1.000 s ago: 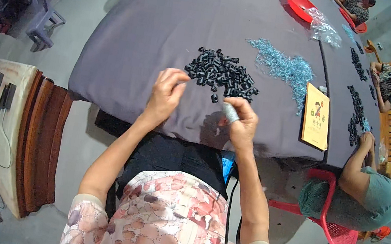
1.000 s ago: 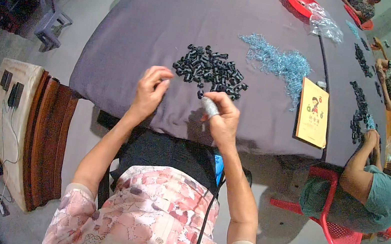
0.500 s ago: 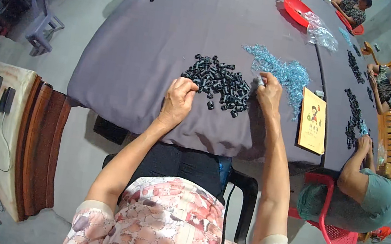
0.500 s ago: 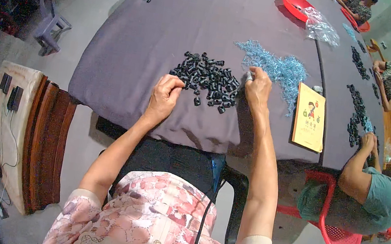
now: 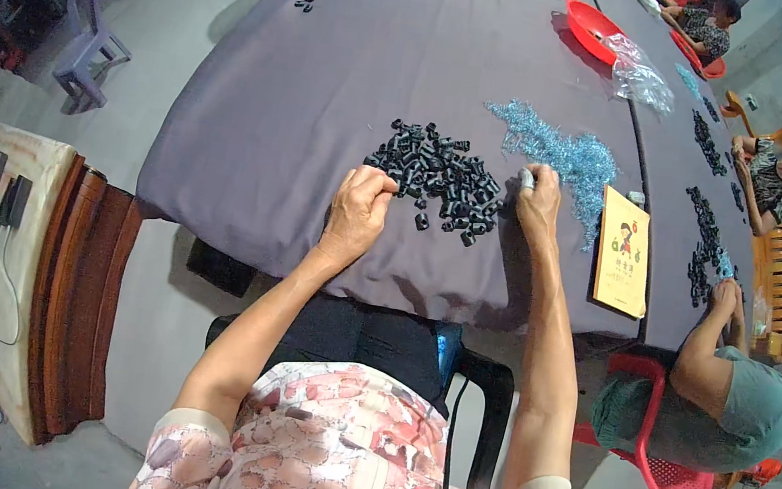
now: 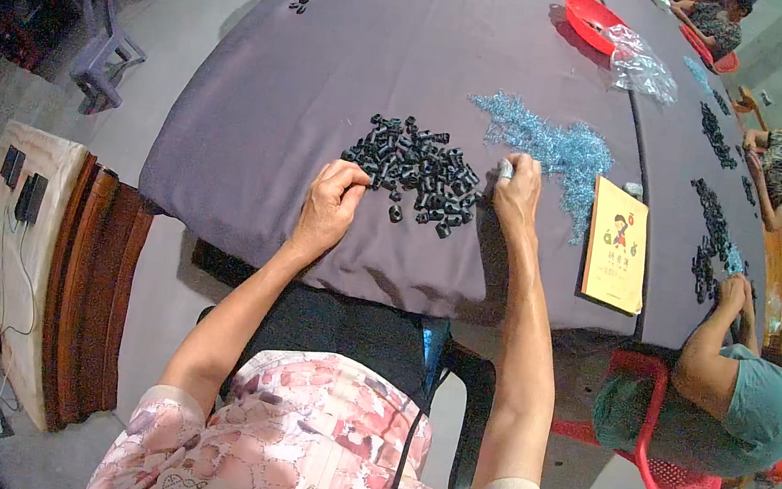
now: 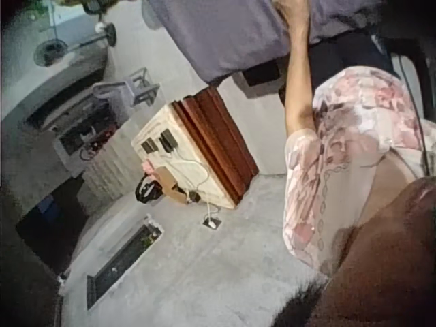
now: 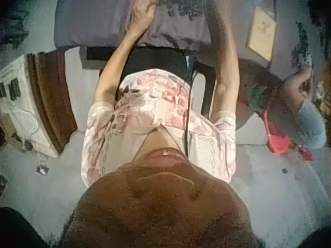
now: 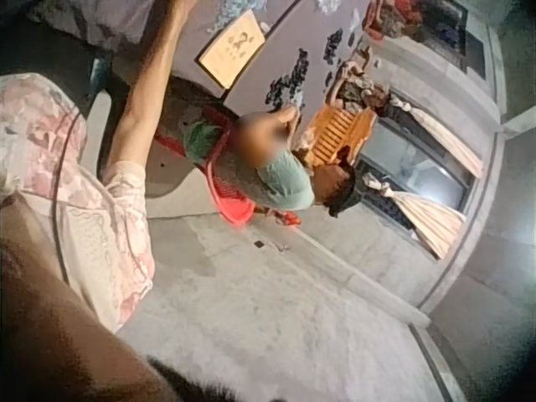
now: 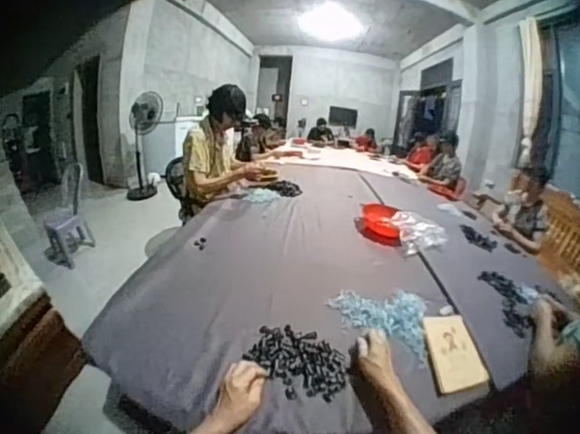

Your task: The person picks up a black plastic component and a small blue object, fits them together, and places the assembled piece onto the table, repeating this process multiple times.

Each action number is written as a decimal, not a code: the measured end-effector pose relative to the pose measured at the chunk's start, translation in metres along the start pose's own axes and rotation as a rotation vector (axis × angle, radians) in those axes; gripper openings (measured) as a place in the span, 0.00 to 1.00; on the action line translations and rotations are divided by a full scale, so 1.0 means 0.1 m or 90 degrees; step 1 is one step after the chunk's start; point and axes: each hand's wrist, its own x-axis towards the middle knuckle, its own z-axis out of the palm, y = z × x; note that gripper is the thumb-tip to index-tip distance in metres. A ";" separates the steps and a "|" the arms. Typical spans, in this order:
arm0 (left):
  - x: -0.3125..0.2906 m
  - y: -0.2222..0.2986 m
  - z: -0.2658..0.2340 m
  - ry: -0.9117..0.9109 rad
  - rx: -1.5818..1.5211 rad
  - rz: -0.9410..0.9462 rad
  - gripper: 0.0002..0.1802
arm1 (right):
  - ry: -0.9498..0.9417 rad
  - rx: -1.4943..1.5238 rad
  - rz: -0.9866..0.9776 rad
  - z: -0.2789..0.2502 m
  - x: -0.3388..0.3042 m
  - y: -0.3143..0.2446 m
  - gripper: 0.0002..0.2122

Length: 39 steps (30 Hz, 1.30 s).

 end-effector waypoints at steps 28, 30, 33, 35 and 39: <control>-0.18 0.59 0.21 -0.185 -0.307 -0.034 0.07 | -0.283 0.658 0.290 -0.36 -1.08 -0.93 0.02; -0.20 0.59 0.24 -0.203 -0.319 -0.102 0.06 | -0.271 0.664 0.291 -0.33 -1.09 -0.92 0.03; -0.21 0.56 0.27 -0.226 -0.340 -0.189 0.06 | -0.260 0.673 0.299 -0.29 -1.09 -0.95 0.03; -0.22 0.54 0.28 -0.232 -0.351 -0.208 0.07 | -0.239 0.679 0.282 -0.28 -1.11 -0.96 0.04; -0.22 0.51 0.28 -0.221 -0.321 -0.225 0.10 | -0.252 0.633 0.263 -0.28 -1.11 -0.98 0.06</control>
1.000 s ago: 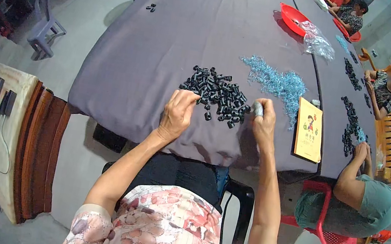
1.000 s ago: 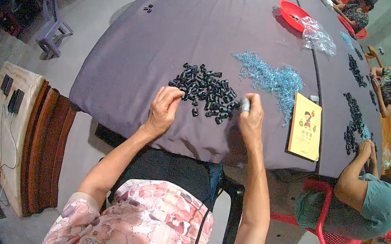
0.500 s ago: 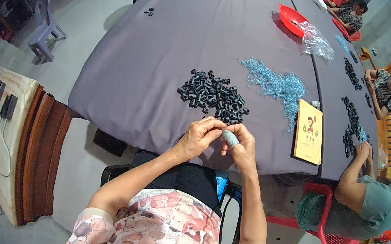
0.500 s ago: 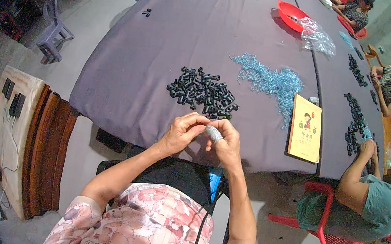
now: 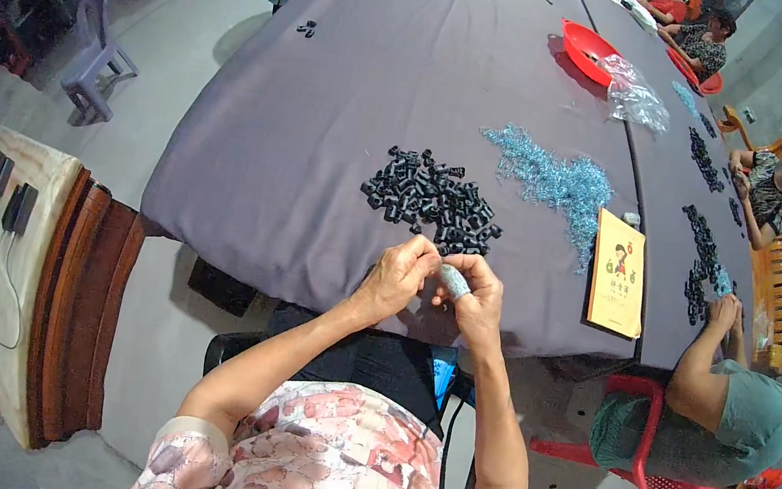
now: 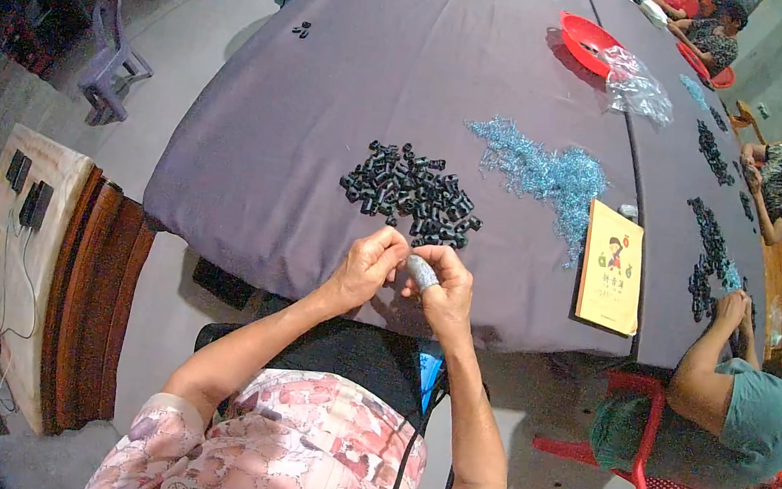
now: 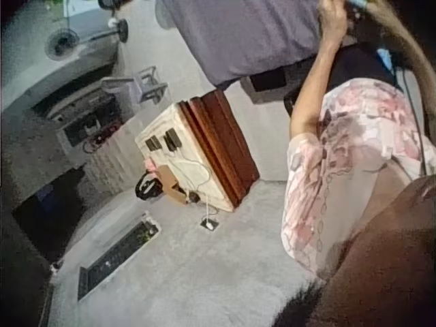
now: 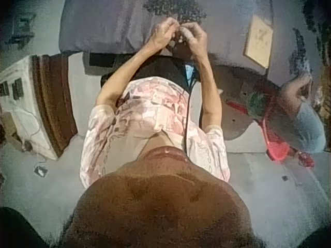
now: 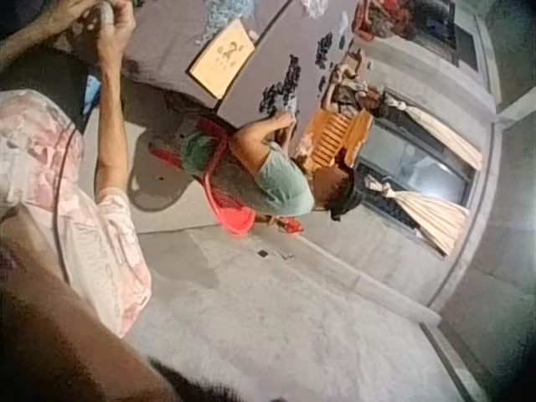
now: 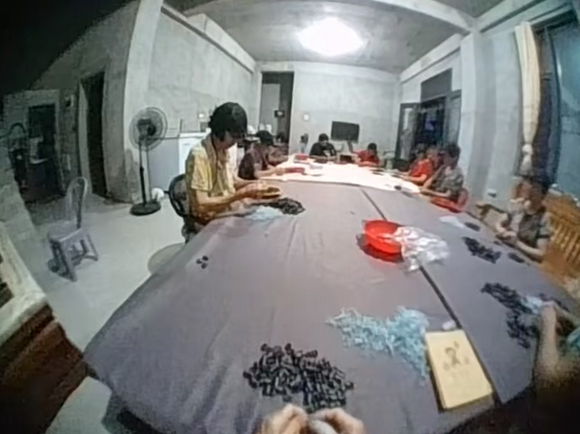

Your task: The person picks up a black plastic component and a small blue object, fits them together, and places the assembled piece onto the table, repeating this process multiple times.

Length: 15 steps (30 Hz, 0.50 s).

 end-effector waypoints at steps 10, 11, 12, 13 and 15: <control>0.04 -0.11 -0.01 0.005 -0.016 -0.028 0.16 | -0.001 -0.125 -0.092 0.04 0.04 -0.01 0.07; 0.04 -0.12 -0.01 0.005 -0.016 -0.029 0.16 | 0.006 -0.162 -0.101 0.05 0.04 -0.01 0.07; 0.05 -0.12 -0.01 0.001 -0.026 -0.045 0.16 | 0.005 -0.161 -0.100 0.06 0.04 0.01 0.07; 0.05 -0.11 -0.01 -0.003 -0.036 -0.060 0.17 | 0.011 -0.193 -0.116 0.06 0.05 0.03 0.07; 0.05 -0.08 -0.02 -0.006 -0.054 -0.068 0.17 | 0.018 -0.223 -0.132 0.05 0.06 0.07 0.07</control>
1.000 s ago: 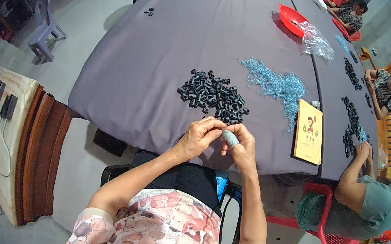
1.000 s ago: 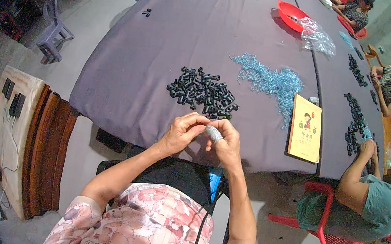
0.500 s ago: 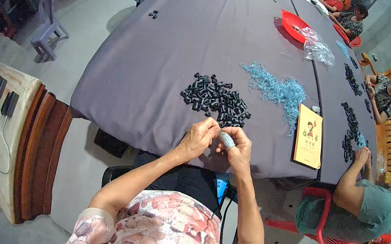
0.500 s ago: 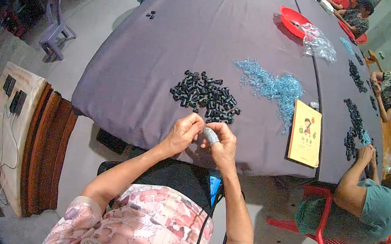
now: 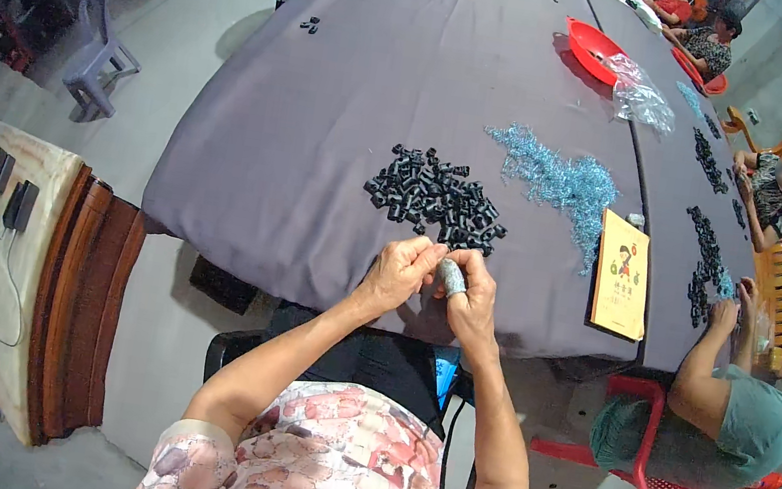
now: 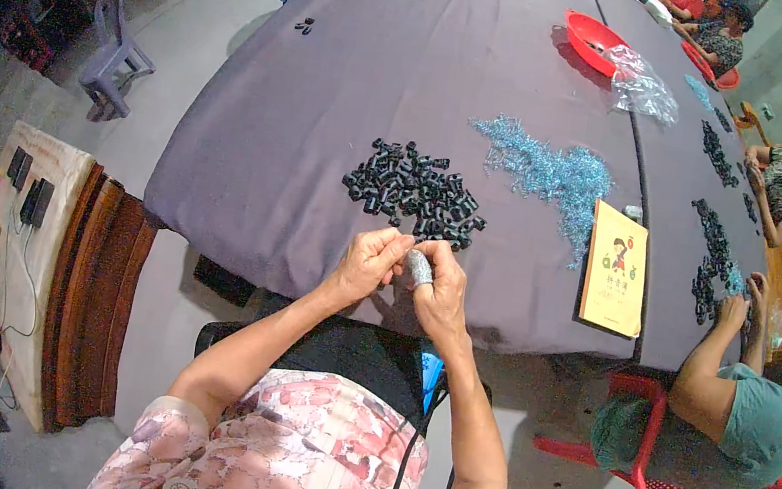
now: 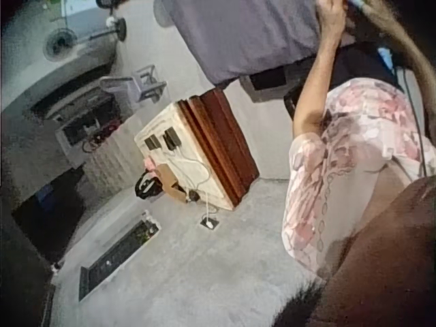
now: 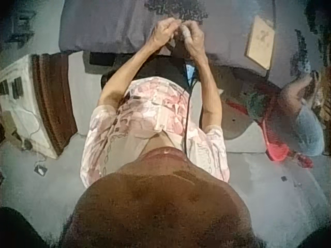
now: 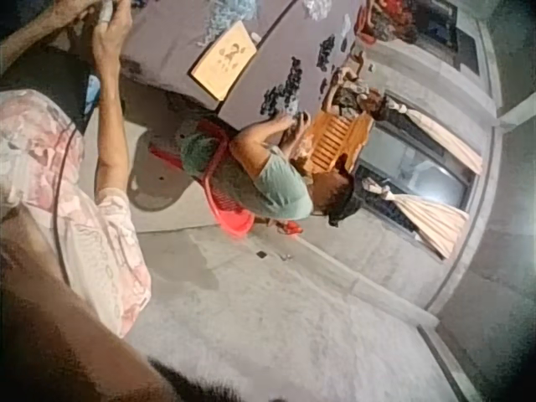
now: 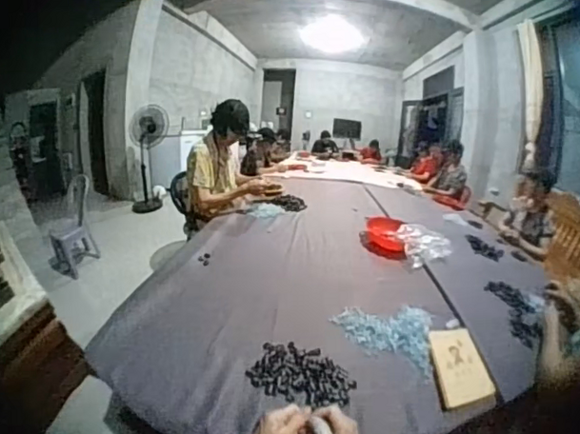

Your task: The person picks up a black plastic component and a small blue object, fits them together, and places the assembled piece onto the table, repeating this process multiple times.

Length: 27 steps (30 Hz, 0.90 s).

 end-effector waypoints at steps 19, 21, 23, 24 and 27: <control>-0.04 0.00 0.00 -0.018 -0.033 -0.001 0.21 | 0.051 0.066 0.002 -0.06 -0.08 0.02 0.08; -0.05 -0.03 0.00 -0.018 -0.024 0.011 0.21 | 0.086 0.082 0.010 -0.14 -0.06 0.04 0.07; -0.06 -0.02 0.00 -0.017 -0.016 0.022 0.21 | 0.153 0.118 0.037 -0.20 -0.03 -0.01 0.05; -0.07 -0.02 0.00 -0.017 -0.007 0.018 0.21 | 0.183 0.162 0.026 -0.24 -0.02 0.05 0.05; -0.07 0.01 0.01 -0.017 0.006 0.019 0.20 | 0.230 0.144 0.012 -0.36 0.03 0.16 0.05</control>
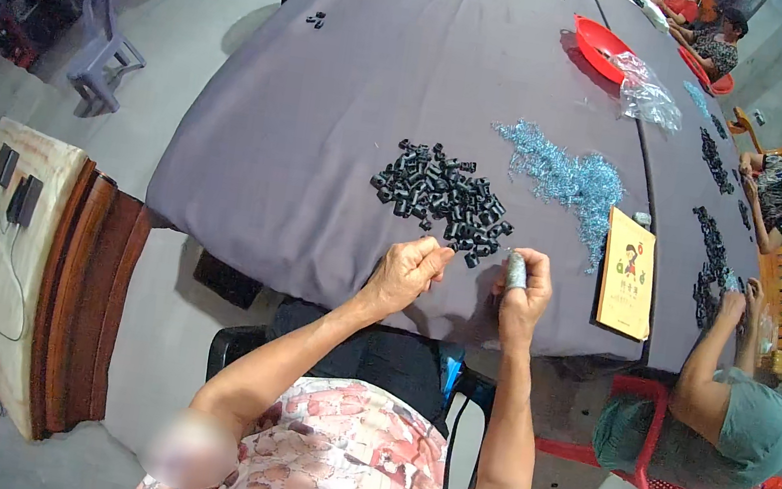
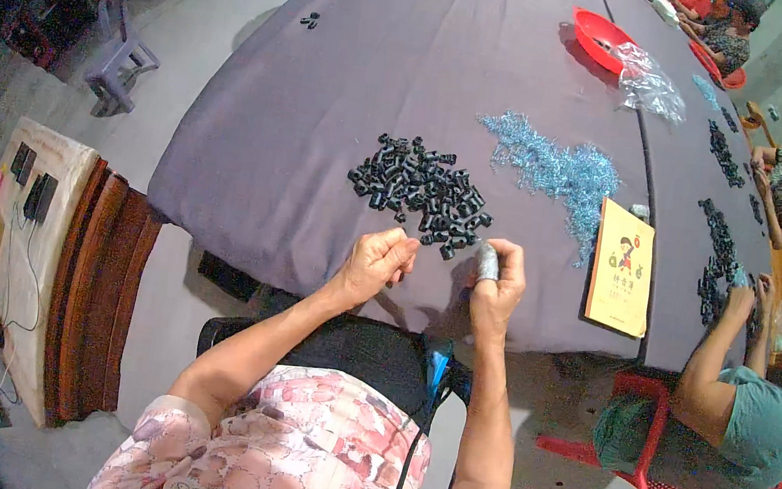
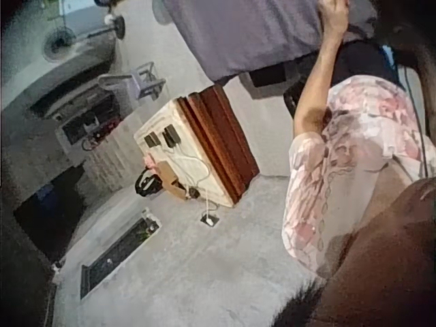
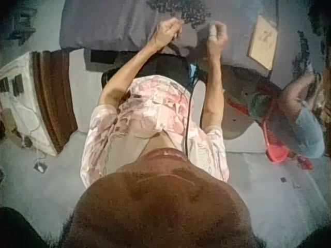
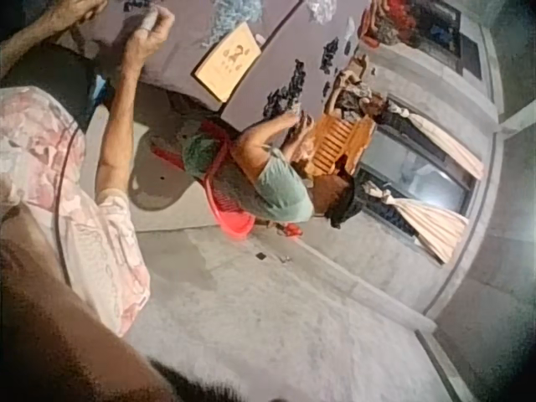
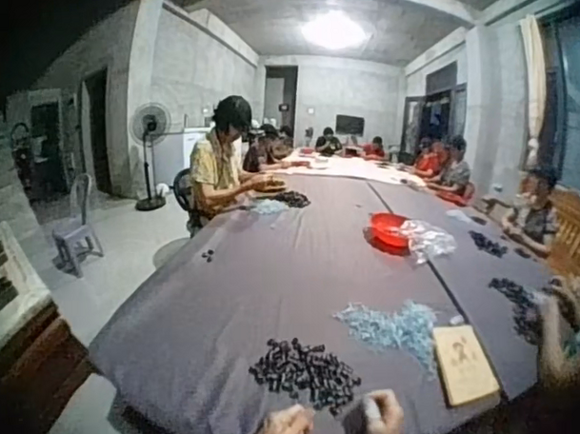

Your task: The person picks up a black plastic component and a small blue object, fits them together, and places the assembled piece onto the table, repeating this process multiple times.

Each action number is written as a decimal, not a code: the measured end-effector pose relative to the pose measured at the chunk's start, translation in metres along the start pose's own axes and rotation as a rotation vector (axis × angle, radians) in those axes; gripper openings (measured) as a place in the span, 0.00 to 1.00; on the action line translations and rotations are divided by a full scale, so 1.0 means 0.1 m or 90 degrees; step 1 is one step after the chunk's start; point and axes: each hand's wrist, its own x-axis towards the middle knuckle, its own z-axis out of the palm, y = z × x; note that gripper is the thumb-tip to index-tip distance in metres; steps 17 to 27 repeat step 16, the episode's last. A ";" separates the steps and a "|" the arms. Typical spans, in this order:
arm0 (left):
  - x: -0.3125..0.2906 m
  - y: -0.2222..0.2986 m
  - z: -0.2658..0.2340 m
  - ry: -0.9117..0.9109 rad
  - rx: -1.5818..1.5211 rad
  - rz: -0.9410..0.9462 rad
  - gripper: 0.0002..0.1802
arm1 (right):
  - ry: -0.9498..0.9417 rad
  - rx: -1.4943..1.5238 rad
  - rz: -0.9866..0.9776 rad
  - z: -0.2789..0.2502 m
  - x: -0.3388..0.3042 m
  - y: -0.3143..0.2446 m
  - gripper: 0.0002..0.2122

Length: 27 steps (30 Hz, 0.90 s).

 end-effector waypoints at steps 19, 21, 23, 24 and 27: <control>0.72 0.09 -0.07 0.118 0.628 0.427 0.21 | -0.004 -0.076 0.016 -0.04 0.05 0.14 0.04; 0.72 0.09 -0.07 0.118 0.628 0.427 0.21 | -0.004 -0.076 0.016 -0.04 0.05 0.14 0.04; 0.72 0.09 -0.07 0.118 0.628 0.427 0.21 | -0.004 -0.076 0.016 -0.04 0.05 0.14 0.04; 0.72 0.09 -0.07 0.118 0.628 0.427 0.21 | -0.004 -0.076 0.016 -0.04 0.05 0.14 0.04; 0.72 0.09 -0.07 0.118 0.628 0.427 0.21 | -0.004 -0.076 0.016 -0.04 0.05 0.14 0.04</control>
